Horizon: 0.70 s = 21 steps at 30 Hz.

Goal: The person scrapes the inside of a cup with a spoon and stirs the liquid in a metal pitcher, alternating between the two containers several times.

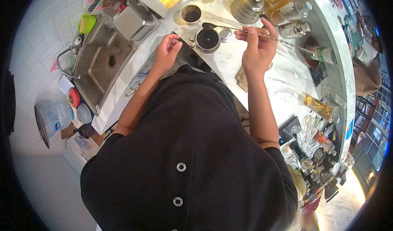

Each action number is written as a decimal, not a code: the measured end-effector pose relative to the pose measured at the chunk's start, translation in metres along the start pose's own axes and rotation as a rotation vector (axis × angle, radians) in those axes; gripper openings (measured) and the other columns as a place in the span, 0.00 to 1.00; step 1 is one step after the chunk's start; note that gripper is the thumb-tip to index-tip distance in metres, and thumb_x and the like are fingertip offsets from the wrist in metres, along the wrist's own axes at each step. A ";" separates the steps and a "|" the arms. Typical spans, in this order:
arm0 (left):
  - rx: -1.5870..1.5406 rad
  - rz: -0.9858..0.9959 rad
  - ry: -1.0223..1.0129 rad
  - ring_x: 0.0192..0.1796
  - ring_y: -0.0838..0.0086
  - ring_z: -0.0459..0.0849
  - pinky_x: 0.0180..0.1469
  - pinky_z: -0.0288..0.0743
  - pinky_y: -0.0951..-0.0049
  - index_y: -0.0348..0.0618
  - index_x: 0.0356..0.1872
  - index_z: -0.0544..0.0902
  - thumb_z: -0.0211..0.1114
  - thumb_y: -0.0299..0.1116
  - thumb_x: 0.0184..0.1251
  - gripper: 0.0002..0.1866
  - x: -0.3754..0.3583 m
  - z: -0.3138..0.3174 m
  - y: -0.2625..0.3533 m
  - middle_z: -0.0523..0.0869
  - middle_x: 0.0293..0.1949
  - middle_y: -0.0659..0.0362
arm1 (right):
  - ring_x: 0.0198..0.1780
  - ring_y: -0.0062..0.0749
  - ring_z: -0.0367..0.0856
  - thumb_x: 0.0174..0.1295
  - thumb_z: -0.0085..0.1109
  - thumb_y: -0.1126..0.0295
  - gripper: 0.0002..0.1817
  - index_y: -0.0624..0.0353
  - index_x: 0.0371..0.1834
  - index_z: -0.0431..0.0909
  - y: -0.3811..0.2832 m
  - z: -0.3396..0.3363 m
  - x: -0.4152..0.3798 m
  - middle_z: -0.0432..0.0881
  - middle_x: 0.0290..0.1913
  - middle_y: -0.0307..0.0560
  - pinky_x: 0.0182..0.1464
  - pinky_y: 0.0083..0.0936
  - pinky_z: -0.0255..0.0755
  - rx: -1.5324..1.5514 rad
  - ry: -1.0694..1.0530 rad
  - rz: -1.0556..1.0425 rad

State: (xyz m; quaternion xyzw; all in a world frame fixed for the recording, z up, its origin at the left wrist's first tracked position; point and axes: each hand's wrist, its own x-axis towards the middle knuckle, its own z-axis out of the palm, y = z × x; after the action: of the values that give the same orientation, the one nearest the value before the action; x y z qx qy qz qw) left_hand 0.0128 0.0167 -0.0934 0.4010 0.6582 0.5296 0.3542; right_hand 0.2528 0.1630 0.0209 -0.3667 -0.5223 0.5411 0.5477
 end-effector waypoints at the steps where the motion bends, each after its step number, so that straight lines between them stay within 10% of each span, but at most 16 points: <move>1: 0.019 0.008 0.030 0.35 0.82 0.78 0.40 0.75 0.77 0.38 0.54 0.80 0.70 0.34 0.73 0.15 0.001 -0.005 0.000 0.84 0.35 0.62 | 0.39 0.43 0.91 0.77 0.54 0.79 0.21 0.66 0.69 0.64 -0.001 0.005 0.008 0.85 0.42 0.57 0.44 0.35 0.88 0.001 -0.032 -0.010; 21: 0.384 -0.098 -0.082 0.37 0.73 0.82 0.45 0.80 0.70 0.47 0.76 0.65 0.81 0.41 0.60 0.45 0.093 -0.004 -0.013 0.84 0.48 0.55 | 0.37 0.23 0.87 0.74 0.60 0.75 0.16 0.58 0.64 0.80 0.091 0.114 0.116 0.86 0.35 0.42 0.43 0.23 0.81 -0.510 -0.739 0.091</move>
State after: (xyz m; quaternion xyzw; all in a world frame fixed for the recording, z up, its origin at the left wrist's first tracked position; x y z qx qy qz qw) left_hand -0.0326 0.0974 -0.1094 0.4499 0.7508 0.3597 0.3233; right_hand 0.1081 0.2710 -0.0255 -0.2946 -0.7828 0.5132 0.1923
